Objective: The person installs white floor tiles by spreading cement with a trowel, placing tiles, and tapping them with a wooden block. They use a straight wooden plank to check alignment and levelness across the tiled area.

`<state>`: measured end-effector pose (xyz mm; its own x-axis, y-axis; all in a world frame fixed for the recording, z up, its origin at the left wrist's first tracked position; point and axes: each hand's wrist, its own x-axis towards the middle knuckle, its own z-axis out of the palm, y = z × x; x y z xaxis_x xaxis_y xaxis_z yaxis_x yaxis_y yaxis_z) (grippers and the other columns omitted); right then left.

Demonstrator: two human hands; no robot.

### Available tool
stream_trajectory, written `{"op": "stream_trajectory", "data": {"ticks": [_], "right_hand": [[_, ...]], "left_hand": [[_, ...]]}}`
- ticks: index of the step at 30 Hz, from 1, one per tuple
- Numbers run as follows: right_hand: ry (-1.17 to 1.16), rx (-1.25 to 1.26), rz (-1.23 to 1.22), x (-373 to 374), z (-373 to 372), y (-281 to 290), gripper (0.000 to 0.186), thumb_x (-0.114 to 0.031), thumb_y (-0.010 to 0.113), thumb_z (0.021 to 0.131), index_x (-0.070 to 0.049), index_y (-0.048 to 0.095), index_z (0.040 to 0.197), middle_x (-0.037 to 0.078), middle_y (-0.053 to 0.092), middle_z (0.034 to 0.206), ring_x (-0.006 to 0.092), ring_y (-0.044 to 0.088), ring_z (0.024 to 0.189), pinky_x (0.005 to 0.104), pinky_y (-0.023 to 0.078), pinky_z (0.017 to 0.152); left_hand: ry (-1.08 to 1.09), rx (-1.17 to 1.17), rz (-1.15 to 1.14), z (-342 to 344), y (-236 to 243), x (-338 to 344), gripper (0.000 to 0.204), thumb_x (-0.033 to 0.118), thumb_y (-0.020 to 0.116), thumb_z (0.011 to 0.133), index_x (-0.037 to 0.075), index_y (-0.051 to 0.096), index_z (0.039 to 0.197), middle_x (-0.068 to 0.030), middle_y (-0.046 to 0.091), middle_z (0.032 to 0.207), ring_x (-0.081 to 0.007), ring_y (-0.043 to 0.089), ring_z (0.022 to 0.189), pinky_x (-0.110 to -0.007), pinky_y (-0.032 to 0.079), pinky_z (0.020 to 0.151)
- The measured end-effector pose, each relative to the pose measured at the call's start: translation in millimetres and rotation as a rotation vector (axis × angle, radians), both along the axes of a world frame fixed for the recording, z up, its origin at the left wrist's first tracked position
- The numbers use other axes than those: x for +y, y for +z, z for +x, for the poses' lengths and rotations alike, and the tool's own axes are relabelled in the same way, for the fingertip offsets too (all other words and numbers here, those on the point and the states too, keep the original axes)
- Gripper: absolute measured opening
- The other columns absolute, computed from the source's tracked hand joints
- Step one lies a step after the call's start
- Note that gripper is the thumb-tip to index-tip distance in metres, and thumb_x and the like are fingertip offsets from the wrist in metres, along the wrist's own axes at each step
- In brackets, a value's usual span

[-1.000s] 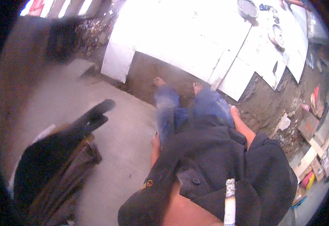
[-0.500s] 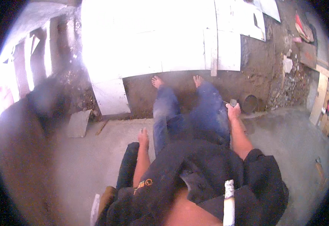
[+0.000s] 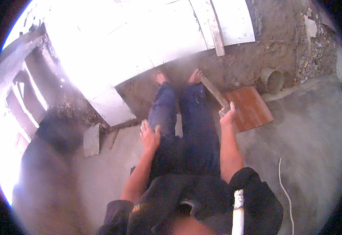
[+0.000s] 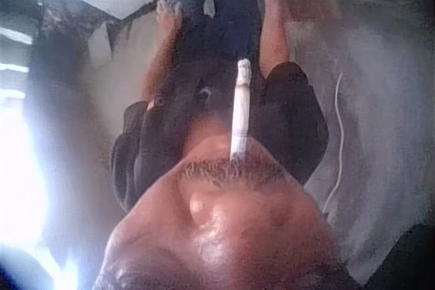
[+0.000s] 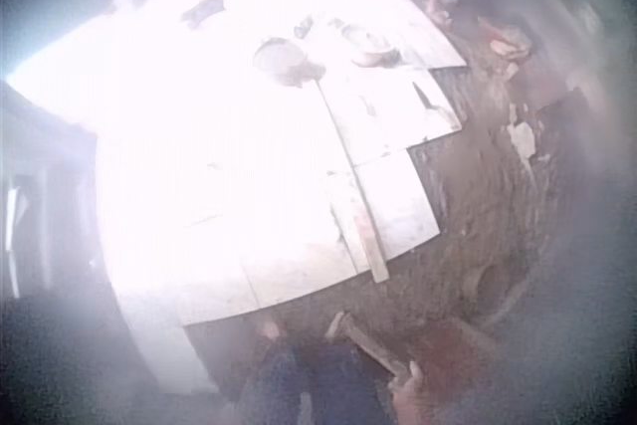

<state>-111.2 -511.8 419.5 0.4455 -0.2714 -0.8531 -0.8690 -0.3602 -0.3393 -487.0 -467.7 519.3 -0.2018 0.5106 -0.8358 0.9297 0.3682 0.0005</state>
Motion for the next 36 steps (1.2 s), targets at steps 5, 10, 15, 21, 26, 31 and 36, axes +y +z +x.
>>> {"op": "stream_trajectory", "data": {"ticks": [5,10,15,21,26,31,36], "right_hand": [[-0.202,0.024,0.021,-29.2,7.8,-54.8,0.033,-0.042,0.065,0.093,-0.012,0.058,0.106,0.002,0.055,0.080,0.0144,0.051,0.057,0.0280,0.042,0.048],[-0.251,0.073,0.132,-42.3,7.3,-107.1,0.030,-0.040,0.063,0.095,-0.013,0.058,0.107,0.002,0.059,0.082,0.0136,0.052,0.057,0.0270,0.042,0.046],[-0.287,0.031,0.102,-41.8,-20.5,-154.8,0.029,-0.040,0.064,0.095,-0.014,0.058,0.106,0.002,0.058,0.074,0.0142,0.053,0.056,0.0288,0.041,0.047],[-0.218,0.134,0.225,-45.5,-63.8,-207.6,0.033,-0.042,0.061,0.096,-0.010,0.058,0.104,0.002,0.058,0.074,0.0147,0.052,0.057,0.0290,0.041,0.049],[-0.359,0.181,0.135,-35.3,-112.6,-210.9,0.035,-0.045,0.057,0.098,-0.010,0.057,0.094,0.001,0.056,0.074,0.0146,0.050,0.055,0.0296,0.040,0.049],[-0.428,0.194,0.100,8.8,-183.8,-191.9,0.035,-0.045,0.056,0.097,-0.011,0.057,0.099,0.001,0.054,0.069,0.0143,0.051,0.058,0.0306,0.043,0.052],[0.339,-0.099,-0.032,72.3,-205.2,-116.9,0.032,-0.028,0.066,0.093,-0.007,0.057,0.115,0.005,0.061,0.082,0.0189,0.056,0.062,0.0347,0.049,0.058]], "left_hand": [[-0.263,-0.032,-0.033,49.0,-35.1,28.7,0.086,0.051,0.059,0.092,-0.001,0.028,0.153,-0.0228,0.027,0.160,-0.0406,0.026,0.148,-0.061,0.021,0.117],[-0.471,0.085,-0.309,61.4,-68.0,47.7,0.090,0.056,0.061,0.089,0.003,0.029,0.154,-0.0192,0.026,0.161,-0.0387,0.025,0.149,-0.063,0.022,0.116],[-0.534,0.090,-0.369,48.4,-84.0,48.5,0.096,0.066,0.056,0.086,0.002,0.030,0.153,-0.0213,0.027,0.161,-0.0407,0.029,0.146,-0.066,0.027,0.113],[-0.602,0.095,-0.436,41.2,-103.0,43.8,0.094,0.069,0.052,0.087,0.004,0.034,0.153,-0.0179,0.027,0.162,-0.0401,0.028,0.147,-0.063,0.025,0.115],[-0.646,0.096,-0.441,42.6,-99.8,42.7,0.094,0.071,0.051,0.087,0.006,0.034,0.153,-0.0171,0.027,0.162,-0.0394,0.029,0.147,-0.061,0.025,0.116],[-0.686,0.104,-0.510,41.2,-98.7,56.2,0.095,0.070,0.053,0.087,0.004,0.033,0.153,-0.0170,0.027,0.162,-0.0393,0.029,0.147,-0.060,0.031,0.113],[-0.507,0.029,-0.477,31.1,-96.8,61.8,0.095,0.069,0.056,0.086,0.004,0.034,0.152,-0.0174,0.028,0.161,-0.0391,0.030,0.146,-0.055,0.034,0.113]]}}
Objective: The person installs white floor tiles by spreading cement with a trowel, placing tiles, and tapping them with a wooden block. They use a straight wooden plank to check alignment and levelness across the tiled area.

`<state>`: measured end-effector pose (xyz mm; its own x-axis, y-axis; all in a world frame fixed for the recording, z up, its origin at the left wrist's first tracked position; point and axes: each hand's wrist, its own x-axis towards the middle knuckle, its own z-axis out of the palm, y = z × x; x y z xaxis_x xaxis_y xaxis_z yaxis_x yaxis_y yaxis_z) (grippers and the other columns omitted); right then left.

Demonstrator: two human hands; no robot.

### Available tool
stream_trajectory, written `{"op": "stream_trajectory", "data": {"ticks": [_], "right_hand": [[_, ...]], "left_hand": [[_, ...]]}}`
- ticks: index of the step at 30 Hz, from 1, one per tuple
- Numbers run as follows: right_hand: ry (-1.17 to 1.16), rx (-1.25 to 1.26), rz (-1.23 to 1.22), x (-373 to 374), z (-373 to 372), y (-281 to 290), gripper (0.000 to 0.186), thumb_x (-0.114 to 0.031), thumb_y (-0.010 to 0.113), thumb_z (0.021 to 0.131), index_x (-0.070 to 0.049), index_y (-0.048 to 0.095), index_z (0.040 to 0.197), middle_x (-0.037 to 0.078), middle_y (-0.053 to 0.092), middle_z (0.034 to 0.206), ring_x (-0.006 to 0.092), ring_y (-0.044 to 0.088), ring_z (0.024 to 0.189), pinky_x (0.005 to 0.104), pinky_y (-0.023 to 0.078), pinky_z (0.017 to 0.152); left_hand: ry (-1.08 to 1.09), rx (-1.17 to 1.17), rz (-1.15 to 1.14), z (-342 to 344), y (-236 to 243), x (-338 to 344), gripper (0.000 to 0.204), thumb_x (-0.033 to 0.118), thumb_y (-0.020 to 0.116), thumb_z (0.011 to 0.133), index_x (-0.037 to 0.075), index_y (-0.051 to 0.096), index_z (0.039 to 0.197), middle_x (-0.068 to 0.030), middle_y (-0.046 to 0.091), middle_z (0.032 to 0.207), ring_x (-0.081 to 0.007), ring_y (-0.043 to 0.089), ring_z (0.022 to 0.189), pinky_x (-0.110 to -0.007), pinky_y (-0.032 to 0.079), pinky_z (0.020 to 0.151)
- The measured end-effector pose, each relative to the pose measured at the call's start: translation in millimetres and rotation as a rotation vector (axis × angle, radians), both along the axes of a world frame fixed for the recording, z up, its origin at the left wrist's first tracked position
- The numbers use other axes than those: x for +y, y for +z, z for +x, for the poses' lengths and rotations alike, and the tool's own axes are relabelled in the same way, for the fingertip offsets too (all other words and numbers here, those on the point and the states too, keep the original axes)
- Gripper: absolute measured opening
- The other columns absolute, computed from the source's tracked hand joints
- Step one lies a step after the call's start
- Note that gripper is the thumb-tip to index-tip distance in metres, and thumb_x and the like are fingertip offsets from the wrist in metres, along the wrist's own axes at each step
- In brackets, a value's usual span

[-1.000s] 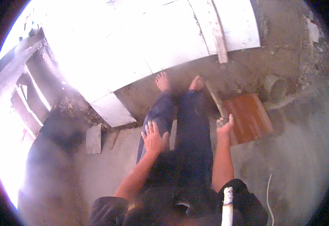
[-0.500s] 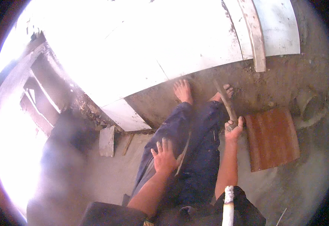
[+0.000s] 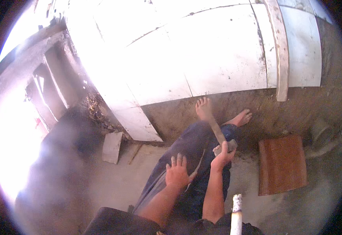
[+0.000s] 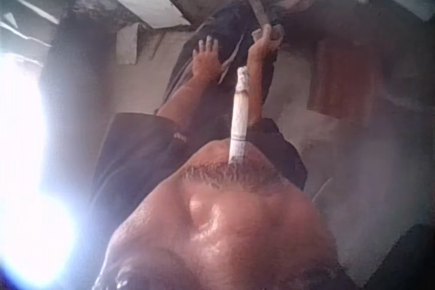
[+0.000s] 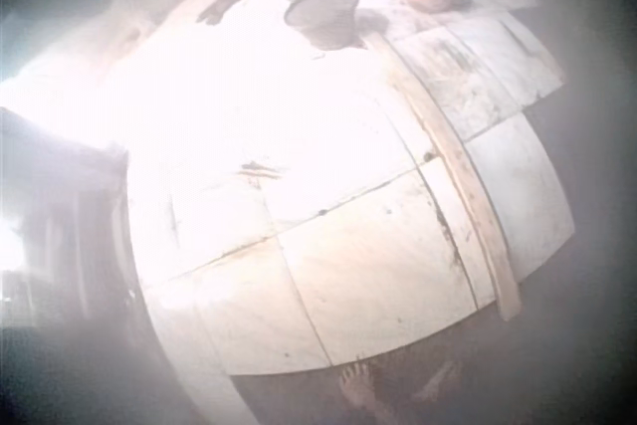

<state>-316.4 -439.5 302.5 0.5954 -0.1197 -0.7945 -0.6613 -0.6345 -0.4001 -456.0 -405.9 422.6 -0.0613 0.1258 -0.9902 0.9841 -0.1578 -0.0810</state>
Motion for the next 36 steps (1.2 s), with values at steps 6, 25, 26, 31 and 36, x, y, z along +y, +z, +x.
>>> {"op": "stream_trajectory", "data": {"ticks": [6,25,26,31,36], "right_hand": [[1.486,-0.274,0.600,162.2,5.6,51.6,0.046,-0.009,0.073,0.079,-0.002,0.056,0.121,0.019,0.069,0.100,0.0390,0.070,0.085,0.0451,0.056,0.074],[2.670,-0.542,0.457,314.7,-128.6,-23.1,0.016,-0.008,0.065,0.084,-0.002,0.066,0.098,0.014,0.071,0.092,0.0259,0.073,0.083,0.0360,0.060,0.069],[2.678,-0.528,0.419,322.0,-130.6,-23.6,0.016,-0.008,0.065,0.083,-0.002,0.065,0.099,0.014,0.071,0.093,0.0264,0.073,0.084,0.0366,0.060,0.070],[2.711,-0.572,0.426,350.7,-149.5,-31.6,0.019,-0.006,0.057,0.084,-0.015,0.070,0.095,0.009,0.071,0.092,0.0306,0.071,0.087,0.0423,0.058,0.075],[2.704,-0.560,0.230,367.5,-169.9,-42.2,0.020,-0.011,0.063,0.085,-0.002,0.066,0.103,0.017,0.073,0.096,0.0305,0.074,0.090,0.0426,0.059,0.078]], "left_hand": [[0.239,-0.037,0.050,-19.3,5.6,-6.5,0.098,0.069,0.060,0.083,0.003,0.036,0.150,-0.0180,0.032,0.159,-0.0386,0.034,0.145,-0.051,0.041,0.109],[0.723,-0.007,0.193,-8.3,16.4,-53.3,0.098,0.067,0.062,0.083,0.001,0.037,0.150,-0.0217,0.029,0.159,-0.0421,0.030,0.146,-0.061,0.036,0.110],[0.738,-0.005,0.160,-6.3,15.9,-56.7,0.098,0.067,0.062,0.083,0.001,0.036,0.150,-0.0219,0.029,0.160,-0.0425,0.029,0.146,-0.062,0.035,0.110],[0.897,0.065,0.126,-8.7,7.3,-70.8,0.094,0.062,0.064,0.084,0.002,0.035,0.151,-0.0186,0.027,0.161,-0.0408,0.024,0.148,-0.063,0.030,0.113],[0.859,0.055,0.176,-8.3,-0.5,-73.5,0.097,0.066,0.063,0.083,-0.001,0.037,0.149,-0.0238,0.031,0.158,-0.0453,0.032,0.144,-0.062,0.037,0.109]]}}
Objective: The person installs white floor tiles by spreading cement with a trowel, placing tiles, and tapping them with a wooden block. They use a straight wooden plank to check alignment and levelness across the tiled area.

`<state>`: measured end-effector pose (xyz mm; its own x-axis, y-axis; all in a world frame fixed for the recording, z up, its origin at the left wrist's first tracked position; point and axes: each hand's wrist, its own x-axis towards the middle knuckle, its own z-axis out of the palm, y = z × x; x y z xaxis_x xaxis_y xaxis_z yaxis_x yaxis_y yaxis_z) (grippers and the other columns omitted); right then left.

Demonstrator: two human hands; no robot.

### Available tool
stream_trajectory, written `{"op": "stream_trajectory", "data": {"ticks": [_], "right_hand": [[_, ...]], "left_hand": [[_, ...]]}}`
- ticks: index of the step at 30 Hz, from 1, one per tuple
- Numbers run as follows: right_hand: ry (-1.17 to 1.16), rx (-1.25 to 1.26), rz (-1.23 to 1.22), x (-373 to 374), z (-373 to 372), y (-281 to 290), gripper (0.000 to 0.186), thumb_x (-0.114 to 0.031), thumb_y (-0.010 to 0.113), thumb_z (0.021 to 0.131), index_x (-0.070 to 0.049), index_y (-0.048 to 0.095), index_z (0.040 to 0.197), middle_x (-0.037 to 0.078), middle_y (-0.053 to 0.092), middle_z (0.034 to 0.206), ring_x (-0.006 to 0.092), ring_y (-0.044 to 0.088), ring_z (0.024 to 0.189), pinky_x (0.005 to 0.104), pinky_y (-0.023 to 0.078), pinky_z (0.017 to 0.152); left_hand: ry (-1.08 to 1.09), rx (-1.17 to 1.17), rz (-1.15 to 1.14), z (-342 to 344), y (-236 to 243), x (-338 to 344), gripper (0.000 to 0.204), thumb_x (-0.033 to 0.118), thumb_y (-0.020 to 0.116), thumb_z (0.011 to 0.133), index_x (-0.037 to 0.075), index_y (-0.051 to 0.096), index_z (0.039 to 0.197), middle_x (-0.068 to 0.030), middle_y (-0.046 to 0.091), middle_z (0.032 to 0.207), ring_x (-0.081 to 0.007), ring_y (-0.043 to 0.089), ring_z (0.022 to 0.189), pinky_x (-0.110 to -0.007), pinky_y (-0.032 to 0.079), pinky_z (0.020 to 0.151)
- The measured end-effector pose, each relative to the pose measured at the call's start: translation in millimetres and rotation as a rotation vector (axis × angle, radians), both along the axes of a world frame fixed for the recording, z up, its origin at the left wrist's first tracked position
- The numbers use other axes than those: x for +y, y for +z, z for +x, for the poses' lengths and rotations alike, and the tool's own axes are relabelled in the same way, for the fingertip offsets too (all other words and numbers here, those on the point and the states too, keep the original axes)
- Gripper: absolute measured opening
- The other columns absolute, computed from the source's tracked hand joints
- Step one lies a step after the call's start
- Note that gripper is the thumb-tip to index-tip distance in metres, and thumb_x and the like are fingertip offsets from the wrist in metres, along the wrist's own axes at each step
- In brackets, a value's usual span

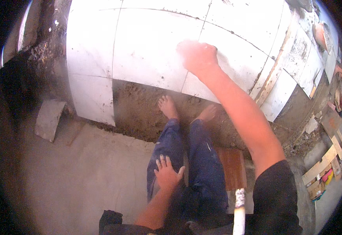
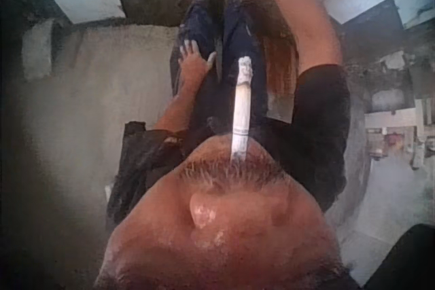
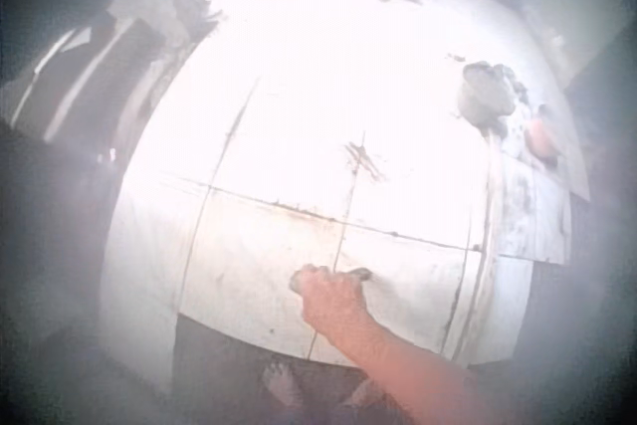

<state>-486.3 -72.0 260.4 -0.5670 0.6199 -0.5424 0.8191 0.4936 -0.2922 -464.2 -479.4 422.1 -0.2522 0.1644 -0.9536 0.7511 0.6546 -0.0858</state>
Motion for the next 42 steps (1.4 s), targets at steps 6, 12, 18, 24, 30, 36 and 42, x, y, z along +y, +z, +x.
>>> {"op": "stream_trajectory", "data": {"ticks": [6,12,18,24,30,36,42], "right_hand": [[0.102,-0.055,0.124,5.9,0.8,-1.7,0.027,-0.012,0.054,0.085,-0.019,0.070,0.106,0.008,0.070,0.107,0.0305,0.072,0.090,0.0466,0.058,0.075],[0.057,-0.145,0.004,8.1,1.6,10.6,0.024,-0.014,0.063,0.087,-0.006,0.066,0.109,0.015,0.073,0.096,0.0308,0.073,0.095,0.0520,0.056,0.086],[0.109,-0.175,0.083,17.5,0.5,3.5,0.030,-0.018,0.055,0.089,-0.018,0.066,0.116,0.012,0.071,0.106,0.0325,0.072,0.093,0.0541,0.057,0.076],[0.090,-0.083,0.248,8.7,29.9,-26.1,0.031,-0.020,0.055,0.090,-0.018,0.066,0.118,0.015,0.070,0.105,0.0329,0.072,0.092,0.0520,0.056,0.081],[-0.569,-0.032,-0.042,-96.2,119.7,6.1,0.062,-0.024,0.063,0.088,-0.007,0.047,0.145,0.022,0.067,0.114,0.0436,0.067,0.093,0.0507,0.053,0.084],[-0.960,-0.332,-0.251,-250.0,259.3,109.3,0.049,-0.027,0.065,0.083,-0.014,0.054,0.129,0.019,0.064,0.120,0.0415,0.060,0.111,0.0517,0.049,0.092],[-1.087,-0.653,-0.530,-388.8,377.7,231.3,0.056,-0.033,0.070,0.077,-0.006,0.054,0.123,0.026,0.065,0.114,0.0446,0.061,0.111,0.0522,0.048,0.094]], "left_hand": [[0.033,0.009,0.022,-2.4,-0.1,-3.8,0.097,0.065,0.064,0.082,-0.001,0.038,0.148,-0.0234,0.032,0.158,-0.0453,0.033,0.143,-0.062,0.038,0.107],[0.034,0.029,0.083,-3.9,-3.6,-7.7,0.097,0.065,0.066,0.081,0.000,0.039,0.148,-0.0245,0.032,0.157,-0.0454,0.034,0.143,-0.062,0.038,0.107],[0.048,0.003,0.042,-2.8,-6.3,-8.1,0.097,0.065,0.066,0.081,0.000,0.039,0.148,-0.0232,0.032,0.158,-0.0446,0.033,0.144,-0.061,0.036,0.109],[0.115,0.014,0.042,-1.7,-10.4,-16.6,0.093,0.059,0.066,0.083,0.000,0.038,0.149,-0.0210,0.030,0.159,-0.0407,0.029,0.147,-0.061,0.033,0.112],[0.086,0.037,0.123,-6.5,-5.1,-20.7,0.093,0.058,0.066,0.084,-0.001,0.036,0.149,-0.0211,0.031,0.159,-0.0388,0.028,0.148,-0.062,0.030,0.113],[0.069,0.118,0.313,-39.4,-6.1,-12.0,0.095,0.053,0.067,0.086,-0.006,0.030,0.150,-0.0253,0.032,0.157,-0.0393,0.026,0.148,-0.064,0.027,0.114],[0.325,0.048,0.528,-115.7,35.6,-28.5,0.087,0.042,0.070,0.089,-0.010,0.032,0.148,-0.0317,0.040,0.149,-0.0431,0.036,0.142,-0.050,0.030,0.116]]}}
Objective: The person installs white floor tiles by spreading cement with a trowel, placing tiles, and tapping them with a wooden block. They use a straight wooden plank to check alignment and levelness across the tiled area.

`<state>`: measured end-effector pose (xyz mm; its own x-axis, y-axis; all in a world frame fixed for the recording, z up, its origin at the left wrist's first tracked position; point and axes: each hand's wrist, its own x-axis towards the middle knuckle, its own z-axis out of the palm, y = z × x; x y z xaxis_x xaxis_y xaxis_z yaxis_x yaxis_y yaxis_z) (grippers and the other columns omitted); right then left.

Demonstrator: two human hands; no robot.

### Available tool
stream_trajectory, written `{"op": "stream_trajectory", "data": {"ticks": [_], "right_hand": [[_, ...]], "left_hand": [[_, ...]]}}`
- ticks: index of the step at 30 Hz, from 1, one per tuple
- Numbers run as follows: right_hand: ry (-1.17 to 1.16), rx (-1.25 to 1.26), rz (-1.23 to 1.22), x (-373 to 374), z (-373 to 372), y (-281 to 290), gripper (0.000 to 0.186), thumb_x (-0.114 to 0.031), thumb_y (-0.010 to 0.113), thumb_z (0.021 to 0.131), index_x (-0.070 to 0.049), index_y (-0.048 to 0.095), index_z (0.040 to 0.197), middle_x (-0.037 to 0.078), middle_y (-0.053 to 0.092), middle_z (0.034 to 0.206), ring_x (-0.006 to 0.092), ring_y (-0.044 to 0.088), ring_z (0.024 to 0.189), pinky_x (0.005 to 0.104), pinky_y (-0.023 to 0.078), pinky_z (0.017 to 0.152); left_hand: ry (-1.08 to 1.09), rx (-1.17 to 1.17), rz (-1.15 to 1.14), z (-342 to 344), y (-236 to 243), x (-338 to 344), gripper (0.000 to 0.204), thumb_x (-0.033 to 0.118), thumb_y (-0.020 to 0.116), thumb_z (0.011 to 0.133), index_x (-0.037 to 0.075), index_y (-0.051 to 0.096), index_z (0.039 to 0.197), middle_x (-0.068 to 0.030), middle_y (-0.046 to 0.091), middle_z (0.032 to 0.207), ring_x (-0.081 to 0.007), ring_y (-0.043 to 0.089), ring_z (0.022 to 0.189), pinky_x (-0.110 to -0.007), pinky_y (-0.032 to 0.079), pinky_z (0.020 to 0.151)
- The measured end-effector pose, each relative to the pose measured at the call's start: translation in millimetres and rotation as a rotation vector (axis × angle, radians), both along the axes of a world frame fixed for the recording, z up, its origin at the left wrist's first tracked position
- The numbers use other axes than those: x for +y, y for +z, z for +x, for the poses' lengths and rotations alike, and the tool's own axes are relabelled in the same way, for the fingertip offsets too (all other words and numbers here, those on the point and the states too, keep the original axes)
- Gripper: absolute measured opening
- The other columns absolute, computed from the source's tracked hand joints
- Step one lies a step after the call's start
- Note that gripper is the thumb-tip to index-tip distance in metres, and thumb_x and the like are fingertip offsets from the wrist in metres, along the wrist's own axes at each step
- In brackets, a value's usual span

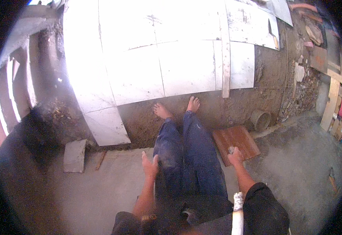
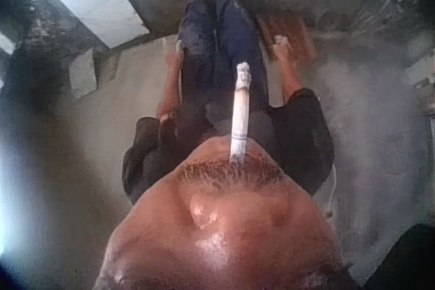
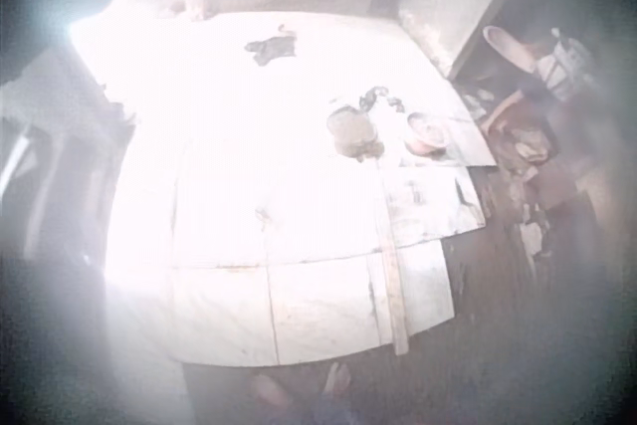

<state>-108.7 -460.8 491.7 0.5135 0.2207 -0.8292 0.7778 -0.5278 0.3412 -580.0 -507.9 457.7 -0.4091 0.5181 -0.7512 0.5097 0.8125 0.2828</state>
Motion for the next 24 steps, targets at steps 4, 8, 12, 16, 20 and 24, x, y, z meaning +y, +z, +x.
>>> {"op": "stream_trajectory", "data": {"ticks": [4,8,12,16,20,24], "right_hand": [[-0.081,0.039,0.121,-44.5,28.9,43.2,0.054,-0.042,0.069,0.082,-0.003,0.057,0.117,0.027,0.065,0.114,0.0461,0.062,0.108,0.0530,0.048,0.091],[-0.076,0.200,0.233,-25.6,15.5,61.3,0.052,-0.045,0.065,0.087,-0.001,0.059,0.114,0.029,0.064,0.115,0.0464,0.062,0.107,0.0528,0.049,0.089],[-0.206,0.268,0.375,-4.8,-27.2,83.9,0.048,-0.042,0.064,0.086,-0.003,0.059,0.114,0.027,0.066,0.115,0.0451,0.062,0.109,0.0525,0.049,0.090],[-0.302,0.228,0.454,-13.4,-58.5,99.6,0.054,-0.042,0.068,0.082,-0.001,0.058,0.115,0.028,0.066,0.112,0.0435,0.063,0.108,0.0504,0.049,0.089],[-0.423,0.309,0.542,-34.5,-90.9,76.2,0.066,-0.048,0.074,0.076,0.002,0.058,0.116,0.027,0.068,0.106,0.0415,0.066,0.104,0.0491,0.051,0.086],[-0.560,0.258,0.605,-86.2,-113.8,62.6,0.070,-0.052,0.077,0.073,0.004,0.061,0.112,0.028,0.068,0.104,0.0421,0.067,0.101,0.0486,0.052,0.085]], "left_hand": [[0.279,-0.111,-0.080,-35.1,57.2,-0.7,0.082,0.037,0.068,0.092,-0.013,0.034,0.146,-0.0323,0.049,0.142,-0.0373,0.050,0.133,-0.039,0.040,0.110],[0.213,0.009,-0.111,-52.1,116.7,-1.6,0.076,0.037,0.065,0.094,-0.012,0.038,0.145,-0.0319,0.052,0.140,-0.0343,0.054,0.130,-0.038,0.043,0.106],[0.116,0.042,-0.174,-85.8,139.1,-18.7,0.075,0.039,0.065,0.093,-0.012,0.042,0.143,-0.0314,0.056,0.135,-0.0349,0.058,0.125,-0.039,0.046,0.103],[-0.172,0.047,-0.136,-125.4,119.3,-20.2,0.077,0.041,0.065,0.092,-0.012,0.042,0.143,-0.0310,0.062,0.126,-0.0351,0.062,0.119,-0.039,0.047,0.099],[-0.456,0.202,0.064,-163.8,147.5,67.9,0.079,0.042,0.064,0.092,-0.012,0.040,0.144,-0.0300,0.066,0.119,-0.0352,0.065,0.114,-0.040,0.049,0.097],[-0.159,-0.106,0.250,-119.8,255.5,191.3,0.081,0.043,0.063,0.095,-0.011,0.034,0.148,-0.0242,0.068,0.115,-0.0329,0.065,0.112,-0.042,0.047,0.100]]}}
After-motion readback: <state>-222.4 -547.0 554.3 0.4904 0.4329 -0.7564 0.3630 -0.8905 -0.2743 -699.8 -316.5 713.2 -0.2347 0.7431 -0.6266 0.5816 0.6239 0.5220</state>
